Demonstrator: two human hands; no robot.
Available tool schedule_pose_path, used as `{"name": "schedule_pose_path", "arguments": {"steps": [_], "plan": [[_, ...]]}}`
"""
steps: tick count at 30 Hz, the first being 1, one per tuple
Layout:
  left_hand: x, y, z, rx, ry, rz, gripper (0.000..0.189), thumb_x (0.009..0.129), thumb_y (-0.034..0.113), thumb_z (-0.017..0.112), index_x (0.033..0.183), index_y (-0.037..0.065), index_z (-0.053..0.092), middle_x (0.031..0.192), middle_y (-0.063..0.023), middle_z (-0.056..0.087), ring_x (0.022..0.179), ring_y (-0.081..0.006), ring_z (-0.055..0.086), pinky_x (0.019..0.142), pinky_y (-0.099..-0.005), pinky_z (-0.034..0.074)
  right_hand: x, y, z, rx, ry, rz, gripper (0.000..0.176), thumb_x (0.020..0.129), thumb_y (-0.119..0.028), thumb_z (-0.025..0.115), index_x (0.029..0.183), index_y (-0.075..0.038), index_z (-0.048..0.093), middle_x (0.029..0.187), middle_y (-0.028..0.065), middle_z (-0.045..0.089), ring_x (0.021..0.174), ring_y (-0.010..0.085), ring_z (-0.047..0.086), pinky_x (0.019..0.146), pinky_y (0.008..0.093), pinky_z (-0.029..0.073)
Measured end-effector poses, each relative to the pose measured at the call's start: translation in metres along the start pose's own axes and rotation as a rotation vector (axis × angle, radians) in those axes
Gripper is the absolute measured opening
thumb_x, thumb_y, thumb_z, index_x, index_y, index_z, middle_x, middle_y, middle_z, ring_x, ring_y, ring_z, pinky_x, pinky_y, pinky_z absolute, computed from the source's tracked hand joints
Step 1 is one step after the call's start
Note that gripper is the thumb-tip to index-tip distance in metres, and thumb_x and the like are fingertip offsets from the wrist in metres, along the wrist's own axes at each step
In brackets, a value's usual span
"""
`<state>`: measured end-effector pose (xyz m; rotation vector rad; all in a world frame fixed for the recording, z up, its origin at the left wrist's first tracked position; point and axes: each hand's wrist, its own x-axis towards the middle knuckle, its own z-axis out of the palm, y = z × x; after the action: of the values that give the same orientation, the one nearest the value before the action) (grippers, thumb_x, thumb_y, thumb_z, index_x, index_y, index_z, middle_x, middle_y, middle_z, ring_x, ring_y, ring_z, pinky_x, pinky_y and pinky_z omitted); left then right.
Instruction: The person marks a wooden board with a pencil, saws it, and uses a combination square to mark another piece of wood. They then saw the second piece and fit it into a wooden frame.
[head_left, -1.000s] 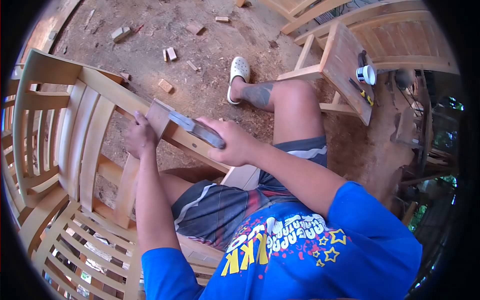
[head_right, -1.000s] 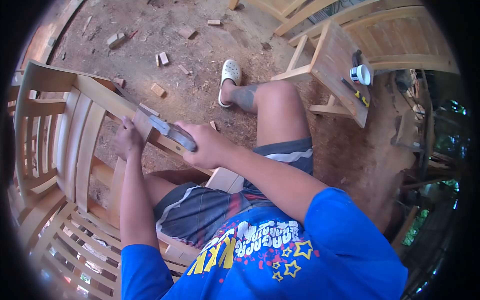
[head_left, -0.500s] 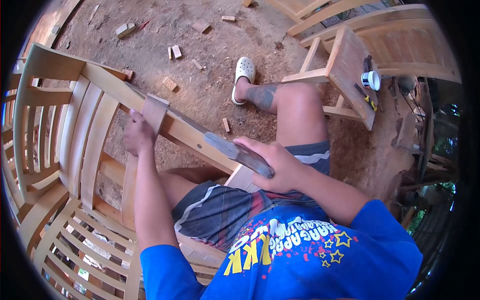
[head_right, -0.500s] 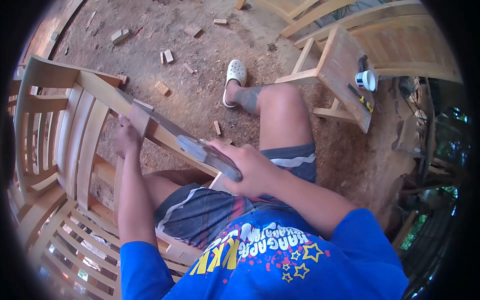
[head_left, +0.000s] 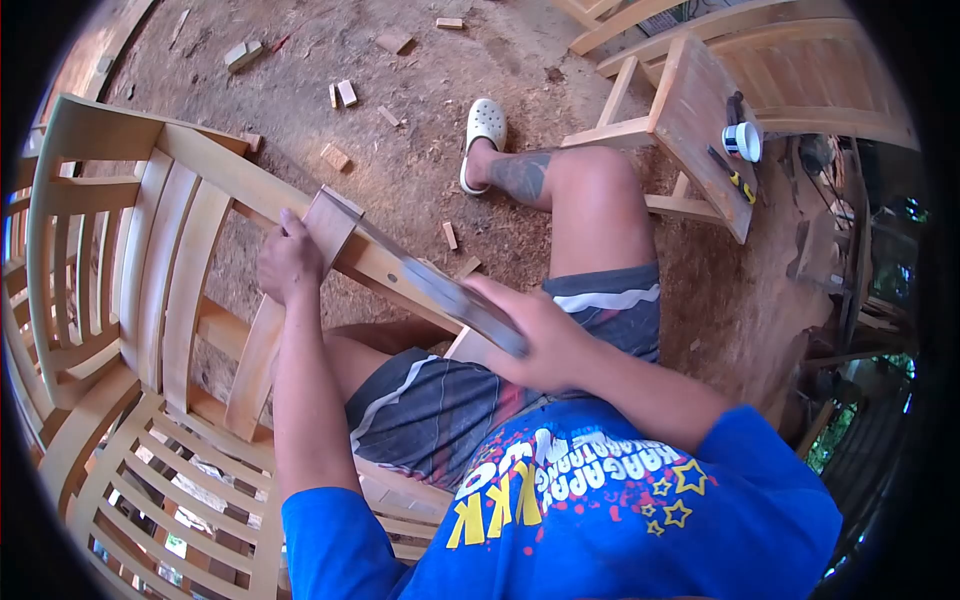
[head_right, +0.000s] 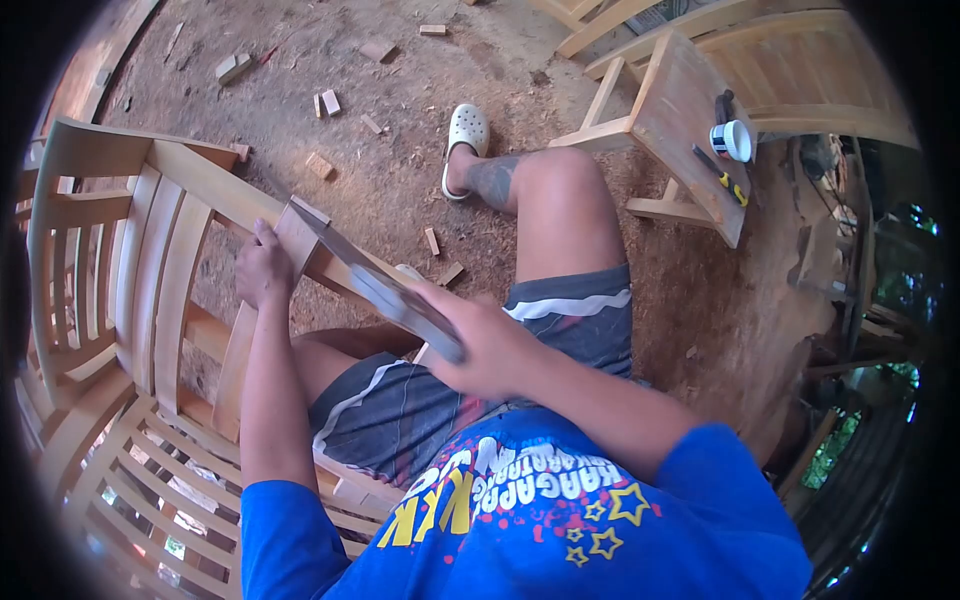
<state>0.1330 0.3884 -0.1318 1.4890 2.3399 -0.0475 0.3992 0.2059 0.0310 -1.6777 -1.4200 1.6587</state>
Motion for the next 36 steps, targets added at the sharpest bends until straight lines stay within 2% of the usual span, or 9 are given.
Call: {"name": "schedule_pose_path", "arguments": {"steps": [4, 10, 14, 16, 19, 26, 30, 33, 36], "plan": [[-0.004, 0.003, -0.004, 0.002, 0.002, -0.023, 0.069, 0.108, 0.062, 0.034, 0.117, 0.013, 0.081, 0.120, -0.0214, 0.077, 0.115, -0.0434, 0.071, 0.100, -0.0559, 0.054, 0.070, 0.014, 0.018, -0.057, 0.101, -0.150, 0.083, 0.080, -0.009, 0.068, 0.159, -0.003, 0.042, 0.095, 0.0222, 0.073, 0.076, 0.0320, 0.073, 0.075, 0.0415, 0.058], [0.001, 0.002, -0.002, -0.008, -0.010, 0.006, 0.068, 0.108, 0.063, 0.034, 0.119, 0.015, 0.081, 0.120, -0.0214, 0.077, 0.114, -0.0436, 0.072, 0.099, -0.0563, 0.054, -0.027, 0.020, -0.010, 0.007, 0.001, -0.078, 0.085, 0.081, -0.011, 0.071, 0.160, -0.005, 0.041, 0.097, 0.0251, 0.073, 0.079, 0.0393, 0.075, 0.075, 0.0446, 0.058], [-0.001, 0.000, -0.002, -0.002, 0.003, 0.027, 0.068, 0.108, 0.063, 0.035, 0.117, 0.014, 0.081, 0.119, -0.0215, 0.077, 0.113, -0.0442, 0.072, 0.098, -0.0565, 0.054, 0.007, 0.017, 0.001, 0.004, 0.064, -0.147, 0.082, 0.080, -0.012, 0.071, 0.157, -0.004, 0.044, 0.099, 0.0268, 0.073, 0.085, 0.0409, 0.074, 0.079, 0.0456, 0.058], [-0.001, 0.002, -0.001, -0.010, 0.014, 0.014, 0.068, 0.108, 0.063, 0.035, 0.117, 0.014, 0.081, 0.119, -0.0216, 0.077, 0.113, -0.0443, 0.072, 0.098, -0.0564, 0.054, 0.061, 0.019, 0.012, -0.066, 0.099, -0.162, 0.081, 0.079, -0.016, 0.072, 0.154, 0.000, 0.048, 0.093, 0.0224, 0.072, 0.079, 0.0297, 0.073, 0.079, 0.0397, 0.058], [0.002, -0.002, 0.001, -0.006, 0.021, 0.017, 0.068, 0.108, 0.063, 0.035, 0.117, 0.014, 0.081, 0.118, -0.0217, 0.077, 0.113, -0.0443, 0.072, 0.098, -0.0564, 0.054, 0.091, 0.019, 0.025, 0.002, 0.135, -0.152, 0.079, 0.079, -0.018, 0.072, 0.152, 0.000, 0.051, 0.091, 0.0227, 0.071, 0.076, 0.0304, 0.071, 0.078, 0.0402, 0.058], [0.003, -0.001, 0.003, -0.017, 0.002, 0.019, 0.067, 0.107, 0.063, 0.036, 0.118, 0.014, 0.081, 0.118, -0.0221, 0.077, 0.112, -0.0449, 0.072, 0.097, -0.0572, 0.054, -0.018, 0.025, -0.007, 0.040, -0.018, -0.047, 0.089, 0.079, -0.015, 0.072, 0.162, -0.005, 0.039, 0.098, 0.0266, 0.074, 0.085, 0.0413, 0.076, 0.079, 0.0463, 0.059], [-0.001, 0.001, 0.000, -0.015, -0.002, 0.012, 0.065, 0.107, 0.062, 0.037, 0.117, 0.015, 0.081, 0.118, -0.0209, 0.077, 0.112, -0.0448, 0.072, 0.097, -0.0577, 0.053, 0.039, 0.020, 0.006, -0.028, -0.010, -0.034, 0.083, 0.080, -0.014, 0.072, 0.158, -0.005, 0.046, 0.106, 0.0230, 0.073, 0.093, 0.0296, 0.076, 0.086, 0.0380, 0.058], [0.004, 0.003, -0.002, -0.005, 0.029, 0.014, 0.064, 0.107, 0.063, 0.038, 0.117, 0.016, 0.081, 0.118, -0.0201, 0.078, 0.112, -0.0444, 0.072, 0.098, -0.0574, 0.053, 0.103, 0.033, 0.028, 0.015, 0.114, -0.074, 0.081, 0.080, -0.015, 0.073, 0.157, -0.004, 0.049, 0.103, 0.0276, 0.074, 0.093, 0.0385, 0.076, 0.085, 0.0436, 0.059], [-0.005, 0.001, -0.005, -0.026, 0.002, -0.014, 0.064, 0.107, 0.063, 0.038, 0.116, 0.017, 0.081, 0.118, -0.0193, 0.078, 0.113, -0.0441, 0.071, 0.098, -0.0567, 0.053, 0.073, 0.025, 0.012, 0.089, 0.136, -0.120, 0.074, 0.079, -0.015, 0.073, 0.149, -0.001, 0.055, 0.109, 0.0247, 0.075, 0.097, 0.0335, 0.075, 0.089, 0.0430, 0.058]]}}
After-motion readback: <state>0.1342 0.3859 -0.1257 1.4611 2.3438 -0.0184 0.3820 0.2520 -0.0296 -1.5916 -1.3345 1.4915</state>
